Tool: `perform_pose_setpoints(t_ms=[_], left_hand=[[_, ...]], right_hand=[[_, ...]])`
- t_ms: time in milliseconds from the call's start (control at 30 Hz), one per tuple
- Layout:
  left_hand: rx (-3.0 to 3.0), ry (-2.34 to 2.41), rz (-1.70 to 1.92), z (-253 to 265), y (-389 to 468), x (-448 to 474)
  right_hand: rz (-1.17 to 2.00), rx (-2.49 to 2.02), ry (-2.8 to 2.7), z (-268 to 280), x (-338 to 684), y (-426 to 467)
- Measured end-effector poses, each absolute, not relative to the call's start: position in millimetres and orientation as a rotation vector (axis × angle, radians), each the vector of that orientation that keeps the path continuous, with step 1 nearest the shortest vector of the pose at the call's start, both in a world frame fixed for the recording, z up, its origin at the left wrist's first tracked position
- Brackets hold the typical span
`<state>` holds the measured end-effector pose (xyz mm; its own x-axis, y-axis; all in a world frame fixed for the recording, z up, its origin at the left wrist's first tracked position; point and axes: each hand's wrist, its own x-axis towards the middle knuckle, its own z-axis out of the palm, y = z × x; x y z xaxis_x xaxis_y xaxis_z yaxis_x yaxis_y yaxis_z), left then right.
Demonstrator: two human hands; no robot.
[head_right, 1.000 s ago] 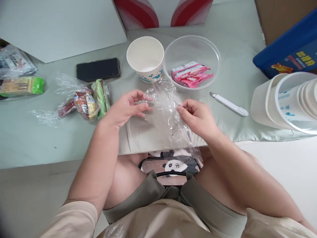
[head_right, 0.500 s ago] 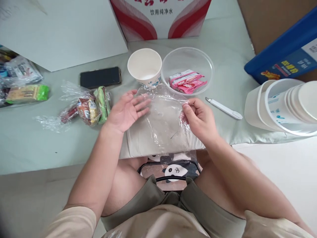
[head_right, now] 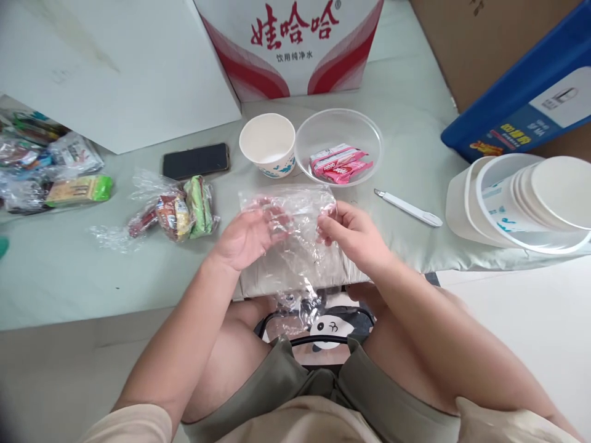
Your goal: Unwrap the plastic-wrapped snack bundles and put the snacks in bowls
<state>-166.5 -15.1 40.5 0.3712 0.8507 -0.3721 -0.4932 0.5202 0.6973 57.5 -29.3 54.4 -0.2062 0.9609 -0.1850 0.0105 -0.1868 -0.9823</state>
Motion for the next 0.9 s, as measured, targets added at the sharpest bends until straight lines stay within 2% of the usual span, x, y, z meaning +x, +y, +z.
perform_pose_setpoints(t_ms=[167, 367, 567, 733, 900], left_hand=[[0.831, 0.855, 0.571, 51.1, -35.4, -172.7], [0.825, 0.921, 0.967, 65.7, -52.4, -182.9], [0.930, 0.970, 0.983, 75.0, -56.9, -181.6], [1.084, 0.972, 1.160, 60.7, -35.0, -184.1], [1.254, 1.096, 1.140, 49.3, -11.2, -184.4]], right_hand=[[1.414, -1.158, -1.133, 60.4, 52.3, -37.7], [1.137, -1.129, -1.337, 71.2, 52.8, -63.3], [0.974, -1.045, -1.502, 73.1, 50.8, -67.3], [0.746, -1.120, -1.509, 66.2, 53.4, -56.5], [0.427, -1.341, -1.616, 55.3, 62.2, -45.3]])
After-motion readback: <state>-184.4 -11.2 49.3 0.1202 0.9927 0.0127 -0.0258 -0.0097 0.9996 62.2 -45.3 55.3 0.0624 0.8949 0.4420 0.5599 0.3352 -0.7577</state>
